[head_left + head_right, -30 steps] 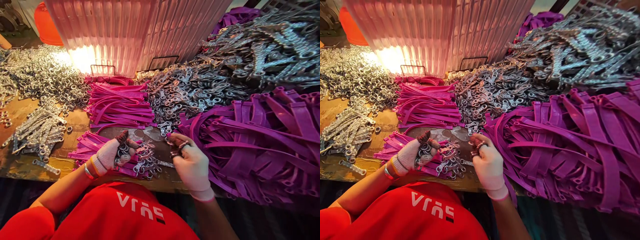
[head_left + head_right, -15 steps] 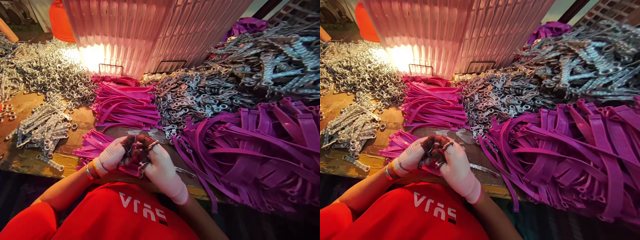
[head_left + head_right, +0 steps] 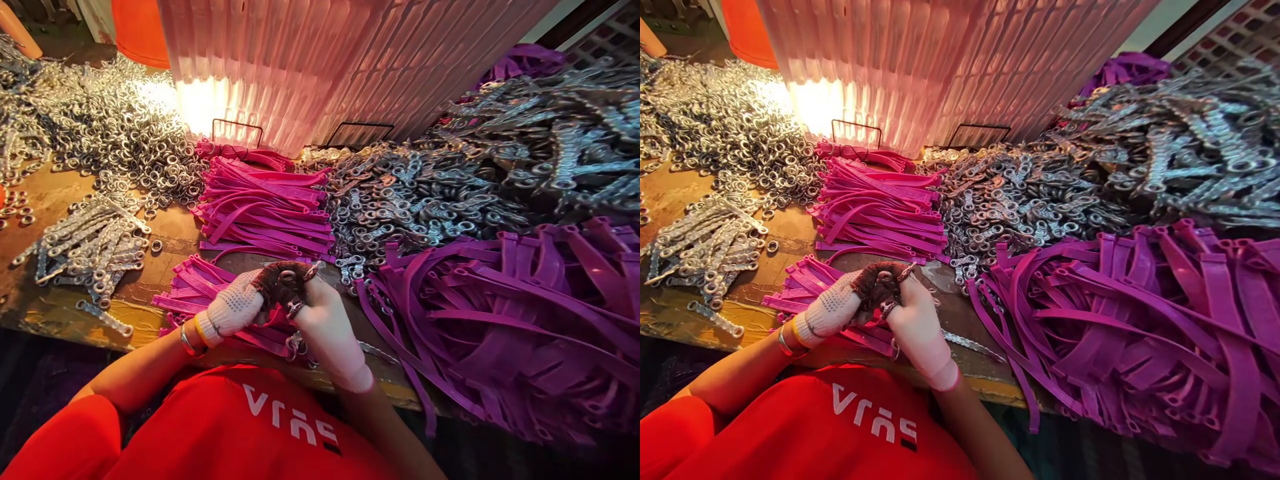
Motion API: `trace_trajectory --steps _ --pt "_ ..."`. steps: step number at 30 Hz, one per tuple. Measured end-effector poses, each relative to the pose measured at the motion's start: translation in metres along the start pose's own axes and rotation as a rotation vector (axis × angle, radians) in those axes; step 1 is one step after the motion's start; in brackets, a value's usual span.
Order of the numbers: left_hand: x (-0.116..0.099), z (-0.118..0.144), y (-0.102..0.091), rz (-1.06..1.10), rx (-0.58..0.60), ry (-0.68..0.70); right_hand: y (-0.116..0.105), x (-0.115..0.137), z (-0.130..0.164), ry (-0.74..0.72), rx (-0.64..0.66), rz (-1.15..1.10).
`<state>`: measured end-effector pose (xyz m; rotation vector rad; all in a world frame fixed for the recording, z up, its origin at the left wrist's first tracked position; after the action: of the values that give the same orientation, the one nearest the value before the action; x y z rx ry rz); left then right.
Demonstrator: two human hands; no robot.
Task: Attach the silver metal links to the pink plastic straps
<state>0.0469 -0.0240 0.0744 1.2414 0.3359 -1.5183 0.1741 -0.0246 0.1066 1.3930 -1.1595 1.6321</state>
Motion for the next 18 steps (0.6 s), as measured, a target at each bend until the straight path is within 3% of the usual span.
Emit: trace_trajectory --steps 2,6,9,12,18 --pt "0.001 -0.003 0.0 0.033 0.019 0.023 0.001 -0.003 -0.001 0.014 -0.023 -0.065" --pt "0.006 -0.006 0.0 0.324 0.107 -0.036 0.0 -0.013 0.003 0.059 -0.157 -0.211" --pt "0.002 0.001 0.002 0.284 0.133 -0.024 -0.001 -0.023 0.007 0.048 -0.25 -0.3" --pt "-0.001 0.004 0.006 0.224 0.11 0.034 0.001 -0.03 0.01 0.03 -0.277 -0.333" --pt "0.007 0.0 0.006 0.494 0.173 0.033 0.002 -0.023 0.014 0.04 -0.268 -0.375"
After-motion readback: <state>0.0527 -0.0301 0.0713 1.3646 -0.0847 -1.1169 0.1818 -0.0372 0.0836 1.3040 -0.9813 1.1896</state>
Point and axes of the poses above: each hand's wrist, its own z-axis away from the middle knuckle, its own y-axis out of the palm, x = y × z, the point moved 4 cm from there along -z, towards the middle knuckle, and after that the axes turned 13 degrees about x, right-handed, at the moved point
